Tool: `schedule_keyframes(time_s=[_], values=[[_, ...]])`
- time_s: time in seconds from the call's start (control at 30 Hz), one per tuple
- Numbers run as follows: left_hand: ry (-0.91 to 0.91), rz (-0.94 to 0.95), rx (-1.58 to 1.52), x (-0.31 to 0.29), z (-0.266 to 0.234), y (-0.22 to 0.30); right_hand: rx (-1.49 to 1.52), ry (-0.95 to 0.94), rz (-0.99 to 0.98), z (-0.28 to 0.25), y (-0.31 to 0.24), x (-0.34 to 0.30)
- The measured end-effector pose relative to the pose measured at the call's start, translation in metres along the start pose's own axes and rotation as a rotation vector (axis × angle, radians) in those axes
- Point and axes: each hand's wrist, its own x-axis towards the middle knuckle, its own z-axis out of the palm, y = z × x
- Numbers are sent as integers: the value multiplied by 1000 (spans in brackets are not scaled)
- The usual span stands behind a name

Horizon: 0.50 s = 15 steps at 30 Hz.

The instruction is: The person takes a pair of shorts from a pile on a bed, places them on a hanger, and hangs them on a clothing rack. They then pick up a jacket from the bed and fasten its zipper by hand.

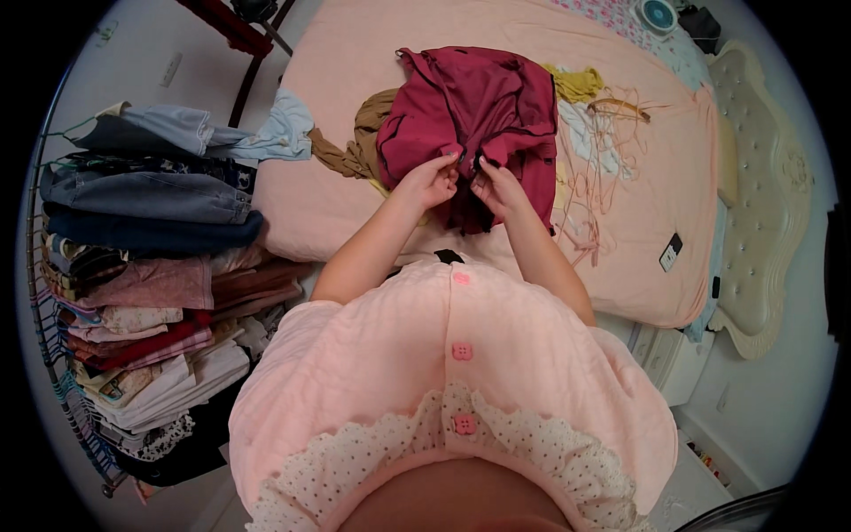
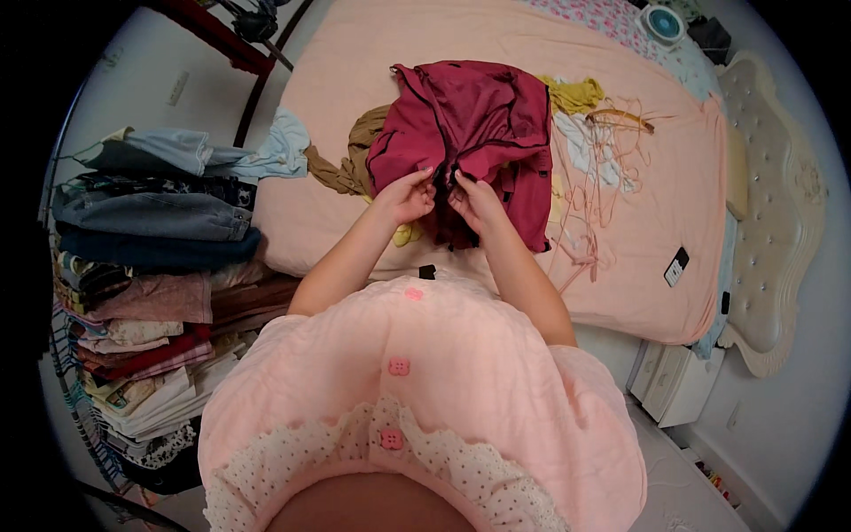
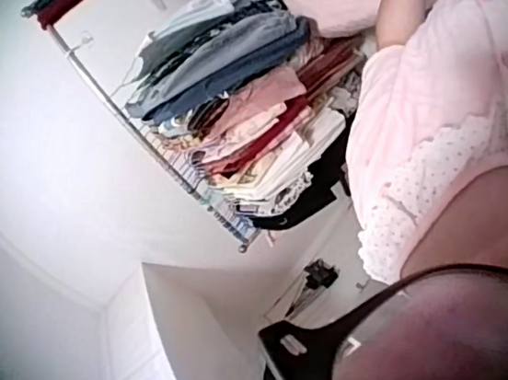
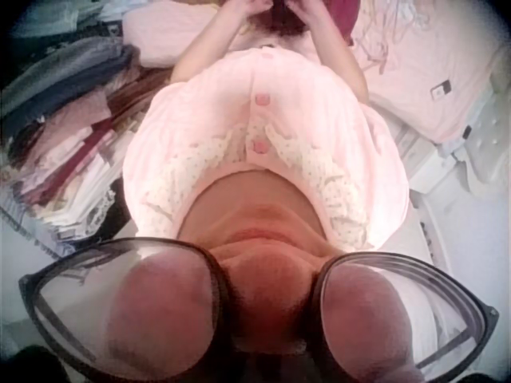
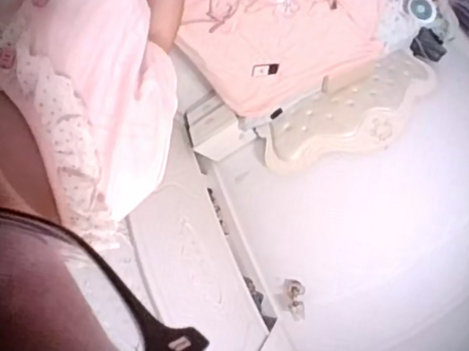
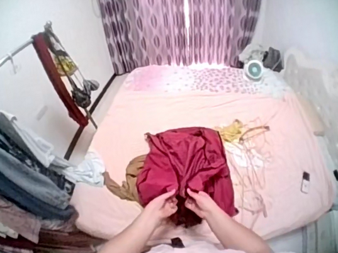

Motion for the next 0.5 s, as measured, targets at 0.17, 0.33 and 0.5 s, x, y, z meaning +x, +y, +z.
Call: schedule_keyframes(time_s=[0.17, 0.33, 0.5], values=[[40, 240, 8, 13, 13, -16, 35, 15, -82, 23, 18, -13], [73, 348, 105, 16, 19, -28, 32, 41, -127, 17, 17, -12], [75, 370, 81, 18, 20, -31, 60, 60, -141, 15, 20, -11]])
